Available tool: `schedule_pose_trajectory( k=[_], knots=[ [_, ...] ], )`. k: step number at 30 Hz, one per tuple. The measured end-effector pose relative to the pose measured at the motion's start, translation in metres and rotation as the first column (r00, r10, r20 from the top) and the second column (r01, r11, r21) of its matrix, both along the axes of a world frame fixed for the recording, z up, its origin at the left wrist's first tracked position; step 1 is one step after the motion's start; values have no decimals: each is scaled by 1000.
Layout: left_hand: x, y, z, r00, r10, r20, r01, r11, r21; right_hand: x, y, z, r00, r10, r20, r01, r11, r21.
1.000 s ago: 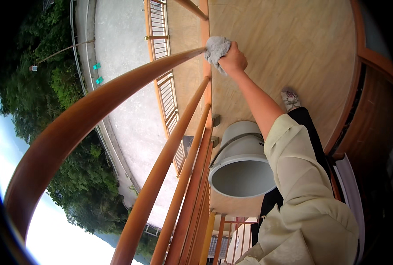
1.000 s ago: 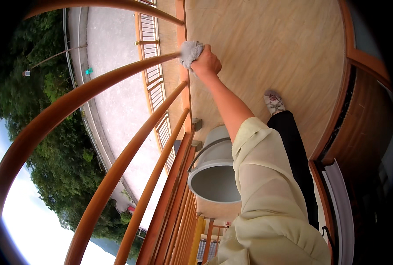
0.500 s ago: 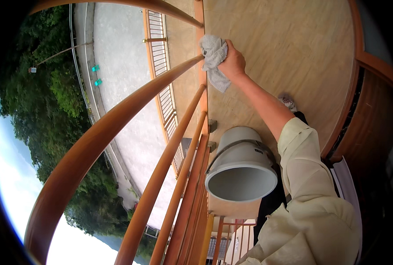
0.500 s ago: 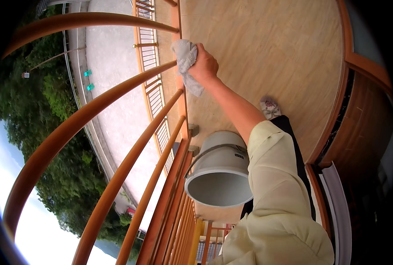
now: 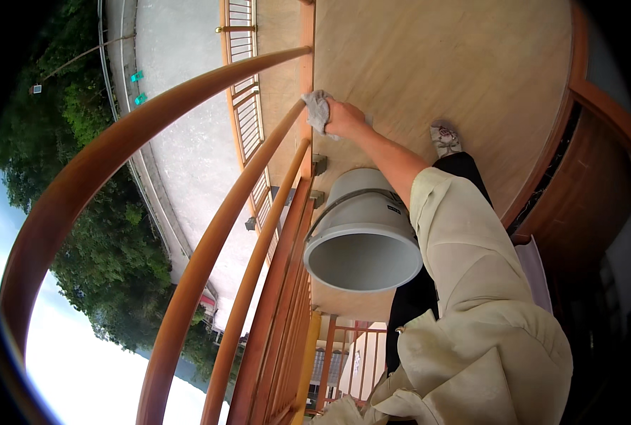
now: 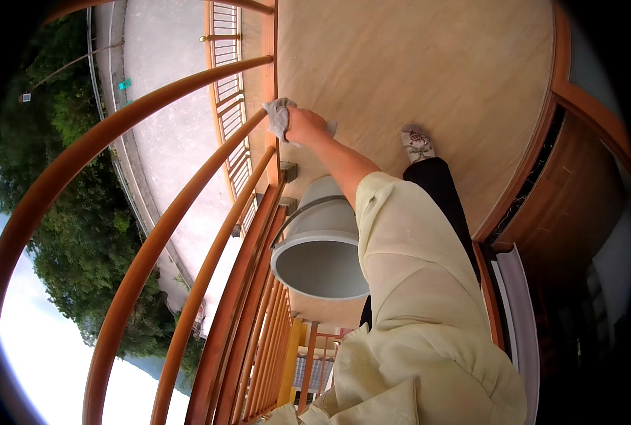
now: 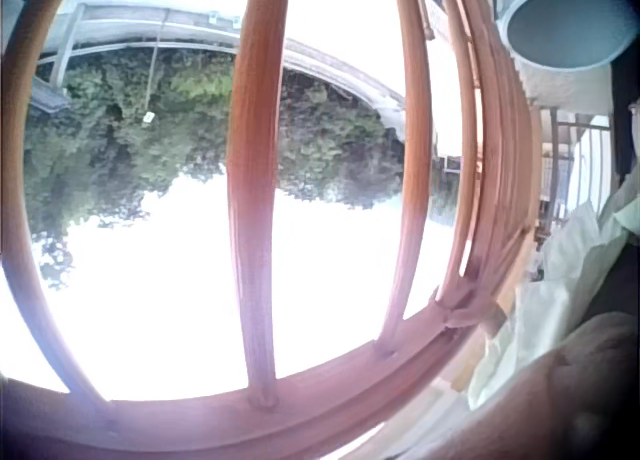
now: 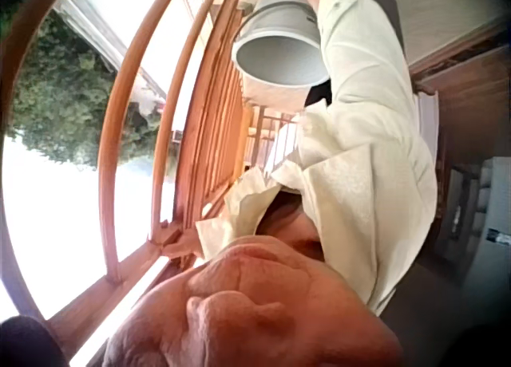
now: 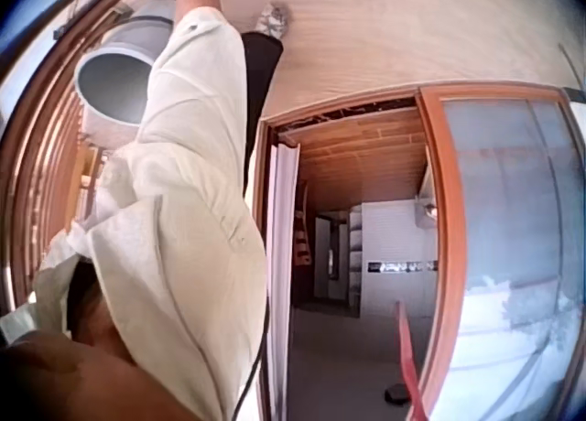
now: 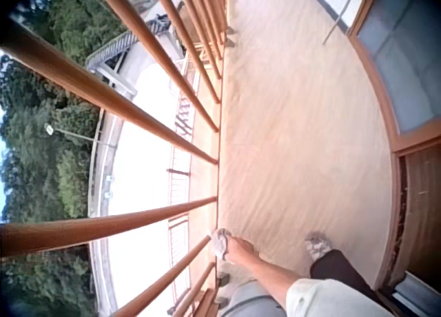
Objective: The person wipes a wooden railing on an outdoor balcony using a cloth. They move along the railing, cleaning the top and sides, and occasionally dip the cloth into a bucket of water to wet it.
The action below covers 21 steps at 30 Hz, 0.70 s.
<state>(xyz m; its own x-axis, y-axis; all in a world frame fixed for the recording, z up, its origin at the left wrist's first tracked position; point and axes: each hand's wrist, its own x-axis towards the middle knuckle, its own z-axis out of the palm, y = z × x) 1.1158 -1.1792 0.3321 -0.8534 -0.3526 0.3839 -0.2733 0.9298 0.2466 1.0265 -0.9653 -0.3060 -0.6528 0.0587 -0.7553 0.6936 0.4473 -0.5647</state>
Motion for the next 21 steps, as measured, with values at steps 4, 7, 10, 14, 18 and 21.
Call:
schedule_pose_trajectory(
  k=[4,7,10,14,18,21],
  knots=[
    [3,-10,14,992,-71,-106,81,992,96,64,-117,23,868,-479,131,496,845,-201],
    [-7,8,2,994,-100,33,101,994,-29,94,-149,43,868,-488,93,485,790,-374],
    [5,5,11,1000,14,10,-13,1000,-21,82,-151,147,993,-112,-20,89,874,-477],
    [8,6,22,994,-51,102,61,993,-104,42,-173,141,944,-140,-298,19,926,-377],
    [6,0,23,996,-22,92,37,984,-172,30,-179,67,985,-1,-175,-17,994,-105],
    [-1,-2,14,993,-30,115,50,982,-179,48,-163,21,962,219,-160,-208,975,83]
  ],
)
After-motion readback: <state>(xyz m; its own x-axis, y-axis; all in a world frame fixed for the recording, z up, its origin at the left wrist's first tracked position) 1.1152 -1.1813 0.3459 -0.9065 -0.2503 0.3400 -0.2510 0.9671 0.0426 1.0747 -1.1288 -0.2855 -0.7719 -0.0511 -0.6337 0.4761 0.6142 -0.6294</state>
